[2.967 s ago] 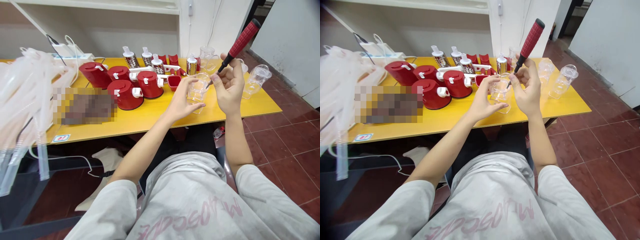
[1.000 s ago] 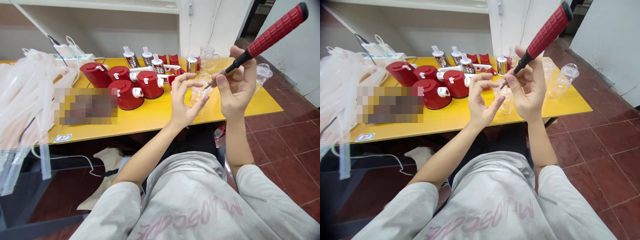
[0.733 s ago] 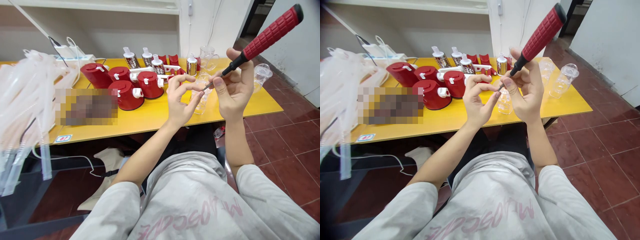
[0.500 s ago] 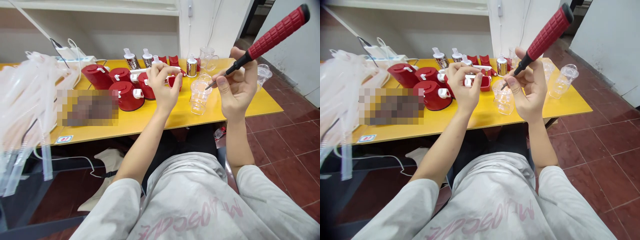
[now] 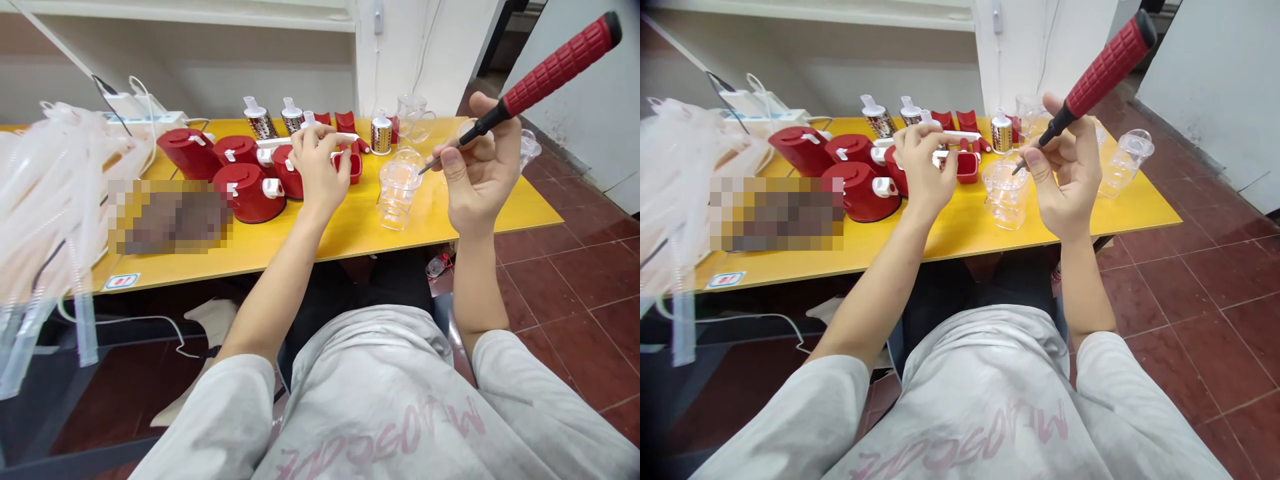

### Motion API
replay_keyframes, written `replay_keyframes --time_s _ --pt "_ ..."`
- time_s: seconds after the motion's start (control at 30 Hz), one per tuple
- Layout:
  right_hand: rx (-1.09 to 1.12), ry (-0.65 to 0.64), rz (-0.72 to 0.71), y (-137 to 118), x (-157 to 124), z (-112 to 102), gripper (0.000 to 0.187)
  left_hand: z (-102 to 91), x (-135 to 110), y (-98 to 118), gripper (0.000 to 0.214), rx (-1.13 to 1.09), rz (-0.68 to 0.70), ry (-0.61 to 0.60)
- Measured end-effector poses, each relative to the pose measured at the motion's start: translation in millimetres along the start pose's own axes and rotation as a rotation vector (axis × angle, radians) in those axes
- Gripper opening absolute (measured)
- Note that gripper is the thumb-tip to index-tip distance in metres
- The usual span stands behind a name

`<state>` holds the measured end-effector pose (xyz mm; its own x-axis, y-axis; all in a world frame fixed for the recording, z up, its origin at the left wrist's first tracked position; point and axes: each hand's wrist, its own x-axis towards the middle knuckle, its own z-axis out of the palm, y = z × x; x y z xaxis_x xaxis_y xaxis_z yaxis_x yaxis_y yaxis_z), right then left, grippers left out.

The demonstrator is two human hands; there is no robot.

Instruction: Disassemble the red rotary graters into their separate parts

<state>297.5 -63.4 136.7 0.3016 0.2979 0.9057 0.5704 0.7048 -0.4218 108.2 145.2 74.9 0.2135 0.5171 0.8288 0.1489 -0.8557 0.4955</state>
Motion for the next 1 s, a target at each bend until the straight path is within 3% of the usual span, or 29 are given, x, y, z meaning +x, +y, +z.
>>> replay_keyframes --time_s 0.1,0.17,0.3,0.47,0.7,0.87,1.0 --pt "-0.014 -0.006 0.019 8 1 -4 0.065 -4.7 -17 41 0.059 -0.084 0.019 -0.055" --pt "-0.012 -0.038 0.063 15 1 -7 0.068 1.2 -31 64 0.077 -0.139 0.042 -0.105" --pt "0.008 -0.073 0.08 31 1 -11 0.065 22.5 -50 83 0.106 -0.184 0.067 -0.145" --pt "-0.027 -0.079 0.076 40 3 -16 0.068 25.9 -55 69 0.098 -0.199 0.039 -0.208" --pt "-0.031 -0.084 0.094 32 -2 -4 0.07 -13.6 -54 43 0.083 -0.301 0.075 -0.329" --pt "-0.036 -0.152 0.133 21 -14 19 0.068 -21.1 -70 32 0.108 -0.327 0.085 -0.348" --pt "-0.057 -0.184 0.125 14 -20 31 0.068 -19.8 -86 29 0.11 -0.346 0.029 -0.377"
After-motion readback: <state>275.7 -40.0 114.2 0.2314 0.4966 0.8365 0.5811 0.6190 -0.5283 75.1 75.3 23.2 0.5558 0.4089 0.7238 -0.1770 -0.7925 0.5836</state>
